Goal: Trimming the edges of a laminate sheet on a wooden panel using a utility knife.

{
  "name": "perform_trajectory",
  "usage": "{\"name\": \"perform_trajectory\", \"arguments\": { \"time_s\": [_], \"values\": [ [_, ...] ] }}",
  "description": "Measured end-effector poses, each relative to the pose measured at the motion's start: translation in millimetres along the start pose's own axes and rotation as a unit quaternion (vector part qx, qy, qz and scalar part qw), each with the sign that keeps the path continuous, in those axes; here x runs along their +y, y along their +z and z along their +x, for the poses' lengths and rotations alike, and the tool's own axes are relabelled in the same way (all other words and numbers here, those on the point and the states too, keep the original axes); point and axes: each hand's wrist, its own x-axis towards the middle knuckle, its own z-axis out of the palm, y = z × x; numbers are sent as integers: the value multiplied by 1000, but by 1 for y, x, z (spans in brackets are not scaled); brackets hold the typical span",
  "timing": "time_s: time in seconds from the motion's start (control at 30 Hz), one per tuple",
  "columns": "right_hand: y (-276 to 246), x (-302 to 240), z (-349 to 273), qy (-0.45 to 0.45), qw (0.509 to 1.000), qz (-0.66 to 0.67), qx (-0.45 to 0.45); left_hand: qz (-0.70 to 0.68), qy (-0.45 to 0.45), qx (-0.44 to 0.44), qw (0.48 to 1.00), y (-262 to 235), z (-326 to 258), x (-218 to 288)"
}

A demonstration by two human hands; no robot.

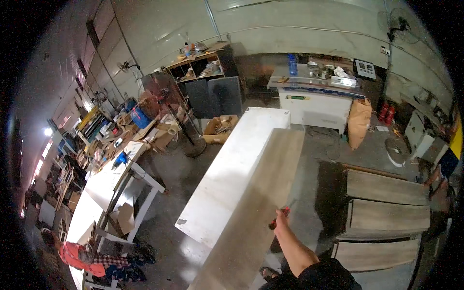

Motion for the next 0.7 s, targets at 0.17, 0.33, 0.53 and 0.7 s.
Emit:
{"name": "perform_trajectory", "arguments": {
  "time_s": [0.17,0.33,0.53,0.7],
  "values": [
    [38,12,52,-73,997,-13,17,6,-30,-45,999,29,45,17],
    [98,-19,66,-140,984,-71,79,-112,102,-24,988,138,82,3],
    [104,4,70,-259,961,-100,-5,216,-151,-254,931,225,89,30],
    [53,76,61,-245,944,-220,-30,260,-153,-362,882,269,85,62]
  ]
}}
